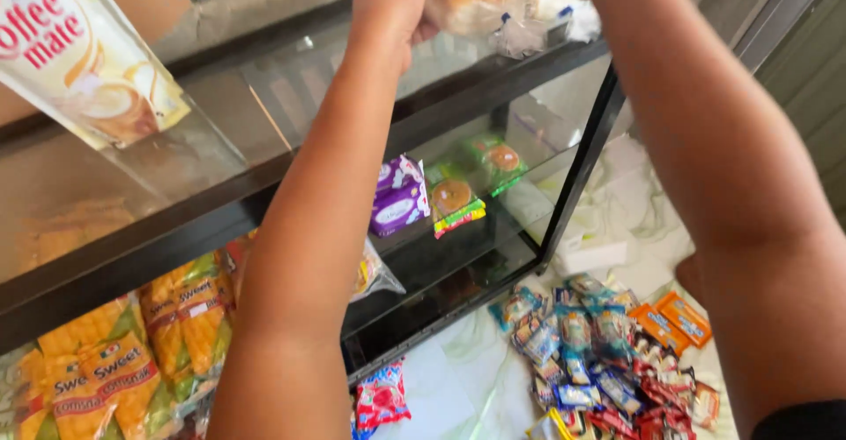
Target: Organizing and placing various grocery items like coffee mate, bread rolls, and instant coffee onto a glass display shelf.
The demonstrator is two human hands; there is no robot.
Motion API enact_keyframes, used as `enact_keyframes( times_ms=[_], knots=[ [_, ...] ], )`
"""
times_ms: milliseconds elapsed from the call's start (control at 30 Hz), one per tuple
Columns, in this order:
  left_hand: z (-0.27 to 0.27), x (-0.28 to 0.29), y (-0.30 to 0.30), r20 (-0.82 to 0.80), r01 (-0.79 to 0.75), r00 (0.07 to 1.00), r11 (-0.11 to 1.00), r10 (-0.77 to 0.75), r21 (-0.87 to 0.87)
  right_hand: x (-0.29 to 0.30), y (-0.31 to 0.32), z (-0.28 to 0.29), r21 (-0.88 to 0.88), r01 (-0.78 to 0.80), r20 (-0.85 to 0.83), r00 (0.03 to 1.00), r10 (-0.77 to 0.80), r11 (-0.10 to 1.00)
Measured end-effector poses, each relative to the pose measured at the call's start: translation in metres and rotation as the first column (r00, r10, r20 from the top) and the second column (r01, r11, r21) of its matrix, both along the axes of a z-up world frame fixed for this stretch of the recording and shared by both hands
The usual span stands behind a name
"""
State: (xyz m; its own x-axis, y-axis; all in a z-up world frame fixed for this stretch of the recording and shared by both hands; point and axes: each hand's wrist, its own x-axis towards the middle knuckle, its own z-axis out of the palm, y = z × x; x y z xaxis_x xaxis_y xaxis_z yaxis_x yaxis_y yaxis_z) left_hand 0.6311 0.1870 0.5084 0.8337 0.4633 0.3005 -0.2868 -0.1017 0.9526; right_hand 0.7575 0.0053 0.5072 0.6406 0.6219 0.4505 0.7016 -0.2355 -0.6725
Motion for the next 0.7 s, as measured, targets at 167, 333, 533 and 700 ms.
enact_keyframes(
  times_ms=[167,333,533,700],
  knots=[
    [-0.024,0.052,0.026,-0.174,-0.204,0.943,0.908,0.282,0.367,0.012,0.011,0.026,-0.269,0.157,0.072,0.987,-0.143,0.95],
    [-0.001,0.031,0.003,-0.255,-0.267,0.825,0.747,0.504,0.609,0.022,-0.016,0.026,-0.114,0.119,-0.039,0.991,-0.125,0.986],
    [0.003,0.042,-0.01,-0.141,-0.099,0.969,0.84,0.203,0.533,0.04,-0.045,0.021,-0.34,0.179,-0.043,0.978,-0.206,0.923],
    [0.013,0.036,-0.02,-0.238,-0.018,0.814,0.432,0.53,0.902,0.035,-0.034,0.019,-0.175,0.203,-0.096,0.97,-0.222,0.963]
  ],
)
